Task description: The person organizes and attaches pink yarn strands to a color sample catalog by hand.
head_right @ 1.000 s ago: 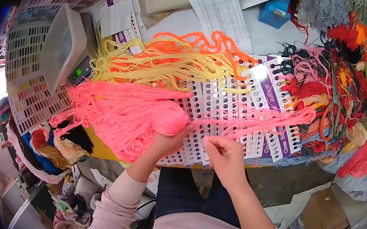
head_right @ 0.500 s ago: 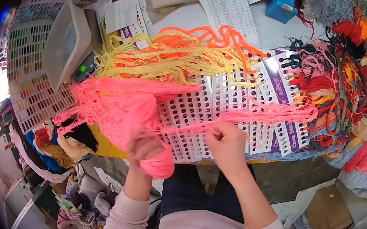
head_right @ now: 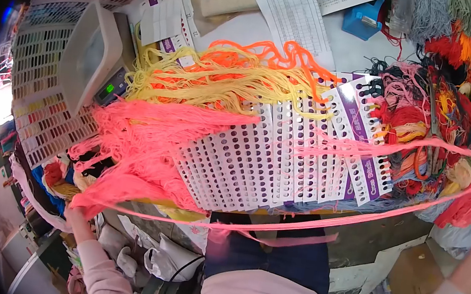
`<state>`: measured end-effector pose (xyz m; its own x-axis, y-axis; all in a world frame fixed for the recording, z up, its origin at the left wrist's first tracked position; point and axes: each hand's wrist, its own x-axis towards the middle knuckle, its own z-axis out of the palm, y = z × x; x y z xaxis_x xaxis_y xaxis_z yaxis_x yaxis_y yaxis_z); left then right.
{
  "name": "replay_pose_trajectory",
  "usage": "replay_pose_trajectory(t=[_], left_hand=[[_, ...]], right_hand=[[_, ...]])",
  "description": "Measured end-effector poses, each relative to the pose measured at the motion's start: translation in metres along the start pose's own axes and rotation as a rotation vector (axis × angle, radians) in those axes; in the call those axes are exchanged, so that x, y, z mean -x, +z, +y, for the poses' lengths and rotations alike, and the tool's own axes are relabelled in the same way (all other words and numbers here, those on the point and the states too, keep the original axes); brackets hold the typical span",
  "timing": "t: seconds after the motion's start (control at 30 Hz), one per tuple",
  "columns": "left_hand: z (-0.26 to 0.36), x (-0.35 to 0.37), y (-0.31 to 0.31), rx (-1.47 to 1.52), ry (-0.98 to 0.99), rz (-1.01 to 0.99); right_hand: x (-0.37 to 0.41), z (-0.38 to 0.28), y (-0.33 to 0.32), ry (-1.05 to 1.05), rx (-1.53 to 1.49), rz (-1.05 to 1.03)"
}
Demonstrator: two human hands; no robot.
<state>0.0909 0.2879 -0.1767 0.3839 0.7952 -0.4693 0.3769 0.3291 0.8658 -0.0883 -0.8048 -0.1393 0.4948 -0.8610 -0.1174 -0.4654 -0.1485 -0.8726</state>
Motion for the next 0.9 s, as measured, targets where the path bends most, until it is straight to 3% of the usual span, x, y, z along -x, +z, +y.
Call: replay_pose_trajectory(t=[0.07, 0.17, 0.2, 0.27, 0.37, 0.5, 0.53, 0.57, 0.67, 0.73, 0.9], left_hand=[[0.028, 0.004, -0.024, -0.165, 0.148, -0.081], [0.085, 0.082, -0.021, -0.785, 0.451, -0.532], [0.088, 0.090, -0.009, -0.788, 0.475, -0.537], [0.063, 0.091, 0.039, -0.513, 0.327, -0.458], [-0.034, 0.113, 0.126, -0.254, -0.003, -0.537], [-0.157, 0.238, 0.226, -0.374, -0.395, -0.898], [-0.164, 0.293, 0.263, -0.440, -0.369, -0.870], [-0.176, 0.308, 0.281, -0.378, -0.597, -1.150], [-0.235, 0.344, 0.314, -0.453, -0.534, -1.088], [-0.264, 0.358, 0.328, -0.583, -0.378, -1.095], [-0.261, 0.366, 0.324, -0.794, -0.166, -1.214]], right_hand=[[0.014, -0.036, -0.002, -0.247, 0.586, 0.032], [0.011, -0.059, 0.000, -0.441, 0.866, 0.041], [0.010, -0.057, 0.004, -0.388, 0.734, 0.013], [0.014, -0.050, 0.026, -0.277, 0.478, -0.044], [0.040, -0.044, 0.088, -0.131, 0.081, -0.114], [0.165, -0.049, 0.267, -0.125, 0.268, -0.560], [0.190, -0.045, 0.301, -0.189, 0.270, -0.614], [0.209, -0.039, 0.331, -0.262, 0.236, -0.628], [0.247, -0.015, 0.393, -0.513, 0.165, -0.508], [0.259, -0.005, 0.408, -0.595, 0.212, -0.460], [0.257, -0.003, 0.406, -0.652, 0.247, -0.477]])
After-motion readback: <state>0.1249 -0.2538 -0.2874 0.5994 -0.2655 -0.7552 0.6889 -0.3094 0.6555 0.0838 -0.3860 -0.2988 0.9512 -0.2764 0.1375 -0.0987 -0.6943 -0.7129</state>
